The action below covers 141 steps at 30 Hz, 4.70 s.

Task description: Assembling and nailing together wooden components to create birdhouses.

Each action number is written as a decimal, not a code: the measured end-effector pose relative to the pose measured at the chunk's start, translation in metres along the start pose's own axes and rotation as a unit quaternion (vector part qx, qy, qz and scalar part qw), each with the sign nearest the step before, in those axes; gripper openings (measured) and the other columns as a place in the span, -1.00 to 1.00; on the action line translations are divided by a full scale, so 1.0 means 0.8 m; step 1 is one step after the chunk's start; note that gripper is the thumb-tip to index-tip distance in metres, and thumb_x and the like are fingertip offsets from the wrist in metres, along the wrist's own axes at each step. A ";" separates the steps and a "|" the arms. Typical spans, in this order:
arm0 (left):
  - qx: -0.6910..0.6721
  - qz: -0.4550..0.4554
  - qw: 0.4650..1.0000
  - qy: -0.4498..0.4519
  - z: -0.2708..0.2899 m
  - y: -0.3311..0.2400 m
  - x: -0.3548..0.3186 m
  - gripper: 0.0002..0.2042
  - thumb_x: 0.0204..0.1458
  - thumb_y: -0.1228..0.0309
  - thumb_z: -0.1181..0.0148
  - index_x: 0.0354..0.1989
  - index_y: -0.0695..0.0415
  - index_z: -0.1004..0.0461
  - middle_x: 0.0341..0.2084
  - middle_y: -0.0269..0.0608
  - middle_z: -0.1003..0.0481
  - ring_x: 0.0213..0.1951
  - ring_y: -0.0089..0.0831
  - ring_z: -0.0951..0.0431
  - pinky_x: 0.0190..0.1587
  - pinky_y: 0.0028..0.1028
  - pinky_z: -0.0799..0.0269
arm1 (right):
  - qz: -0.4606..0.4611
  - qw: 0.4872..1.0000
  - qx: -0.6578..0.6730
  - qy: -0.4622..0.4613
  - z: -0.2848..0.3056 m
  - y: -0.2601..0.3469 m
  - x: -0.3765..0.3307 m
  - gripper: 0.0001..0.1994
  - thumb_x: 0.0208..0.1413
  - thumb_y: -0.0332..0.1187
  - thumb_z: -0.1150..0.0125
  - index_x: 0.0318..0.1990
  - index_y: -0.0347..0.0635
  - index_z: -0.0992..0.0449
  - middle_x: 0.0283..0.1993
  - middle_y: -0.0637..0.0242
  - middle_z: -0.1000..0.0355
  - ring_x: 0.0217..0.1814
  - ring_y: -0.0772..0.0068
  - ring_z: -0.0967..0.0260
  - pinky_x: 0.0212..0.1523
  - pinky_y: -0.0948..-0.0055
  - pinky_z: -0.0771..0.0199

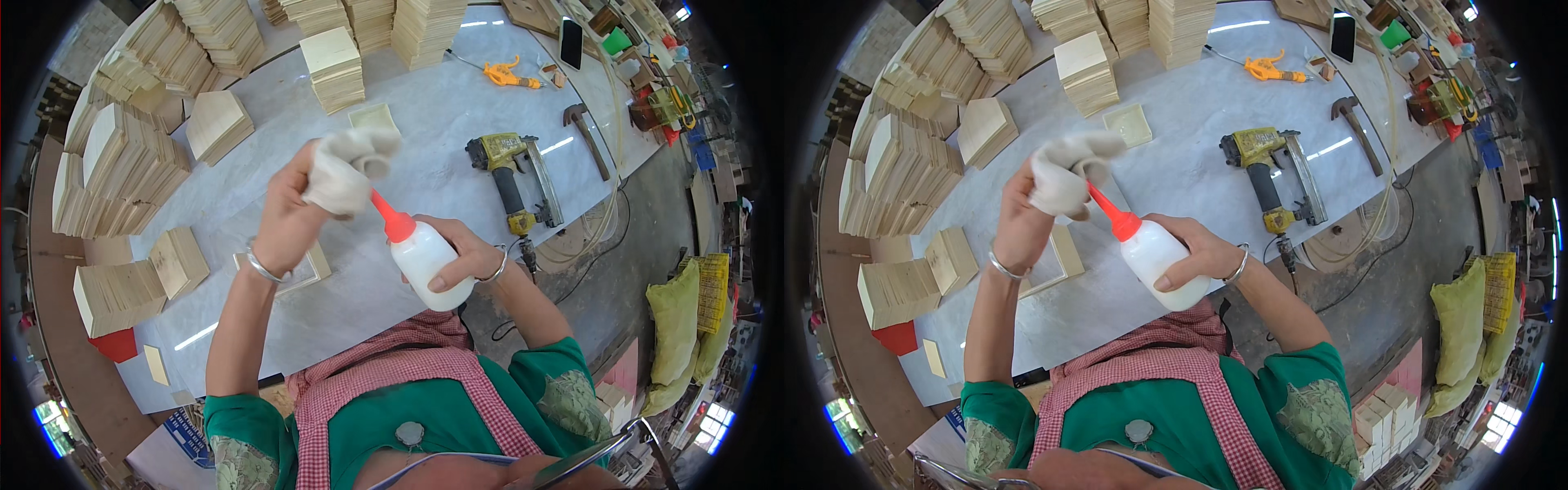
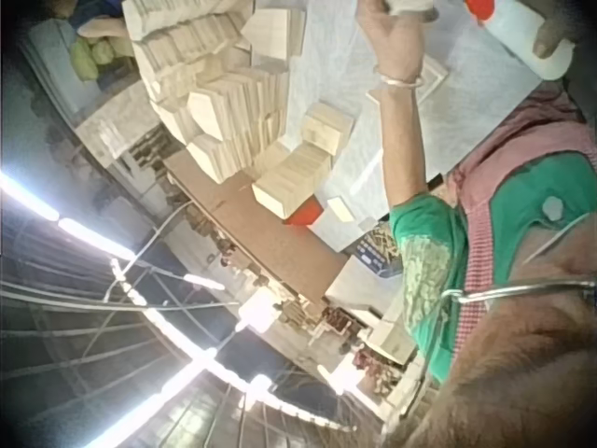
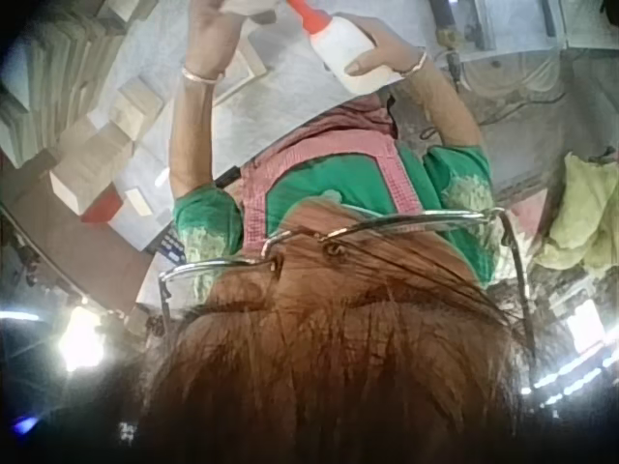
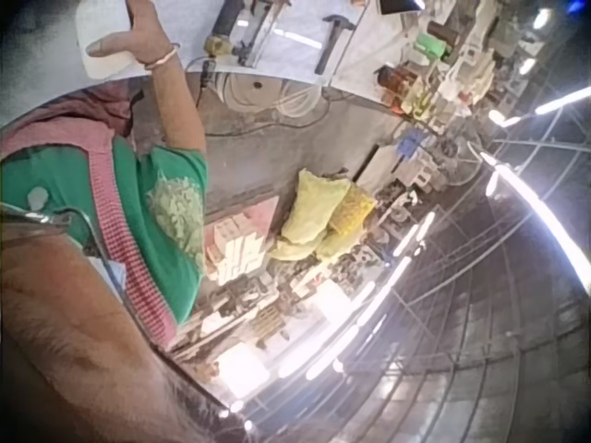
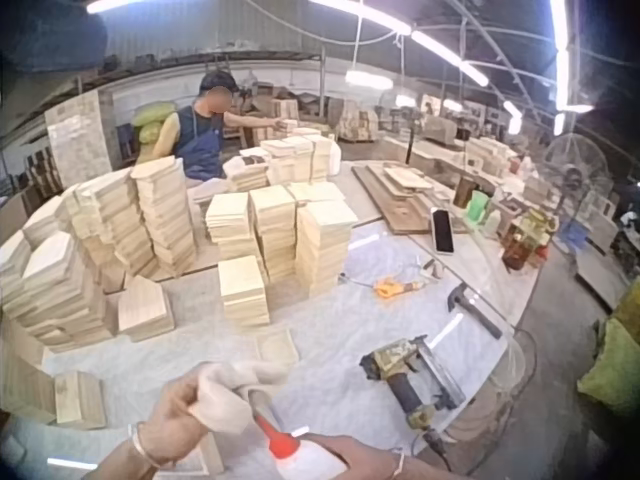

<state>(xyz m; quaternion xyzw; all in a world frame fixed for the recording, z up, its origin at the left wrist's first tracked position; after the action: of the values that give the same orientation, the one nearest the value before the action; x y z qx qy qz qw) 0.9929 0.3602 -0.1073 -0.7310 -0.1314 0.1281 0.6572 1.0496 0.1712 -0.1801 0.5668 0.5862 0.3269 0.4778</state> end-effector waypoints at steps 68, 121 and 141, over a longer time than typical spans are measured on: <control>-0.097 -0.060 0.934 -0.338 0.300 0.009 0.024 -0.83 0.04 0.59 -0.09 -0.18 0.35 -0.42 -0.35 -0.17 -0.51 -0.36 -0.51 -0.51 -0.26 -0.56 -0.43 | 0.181 0.884 -0.356 -0.242 0.004 0.129 0.373 -0.65 0.00 -0.23 -0.25 -0.12 -0.30 -0.49 -0.43 0.26 -0.51 -0.44 0.34 -0.43 -0.33 0.44 -0.44; 0.393 -0.231 0.837 -0.302 0.132 0.080 -0.244 -0.61 0.04 0.41 -0.23 0.07 0.18 -0.44 -0.16 -0.13 -0.44 -0.20 -0.42 -0.47 -0.26 -0.50 -0.44 | 0.156 0.911 -0.248 -0.290 -0.091 -0.009 0.119 -0.78 0.01 -0.39 -0.26 -0.21 -0.33 -0.53 -0.43 0.36 -0.49 -0.42 0.63 -0.38 -0.34 0.61 -0.42; 0.382 -0.216 0.832 -0.339 0.131 0.098 -0.247 -0.69 -0.03 0.49 -0.29 -0.06 0.24 -0.52 -0.30 -0.11 -0.51 -0.42 -0.46 -0.54 -0.39 -0.53 -0.49 | 0.197 0.835 -0.430 -0.282 -0.094 -0.015 0.087 -0.76 0.02 -0.38 -0.21 -0.16 -0.29 -0.48 -0.37 0.20 -0.45 -0.42 0.39 -0.43 -0.37 0.46 -0.44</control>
<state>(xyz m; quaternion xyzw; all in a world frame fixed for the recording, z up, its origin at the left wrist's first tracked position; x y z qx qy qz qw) 0.7730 0.3779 -0.1931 -0.2857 -0.4414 0.2624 0.8091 0.9823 0.2493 -0.1793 0.4756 0.1019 0.4591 0.7434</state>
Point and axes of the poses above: each hand's wrist, its own x-axis towards the middle knuckle, its own z-axis out of the back of the hand, y = z × x, the point moved 6 cm from there along x, towards the middle knuckle
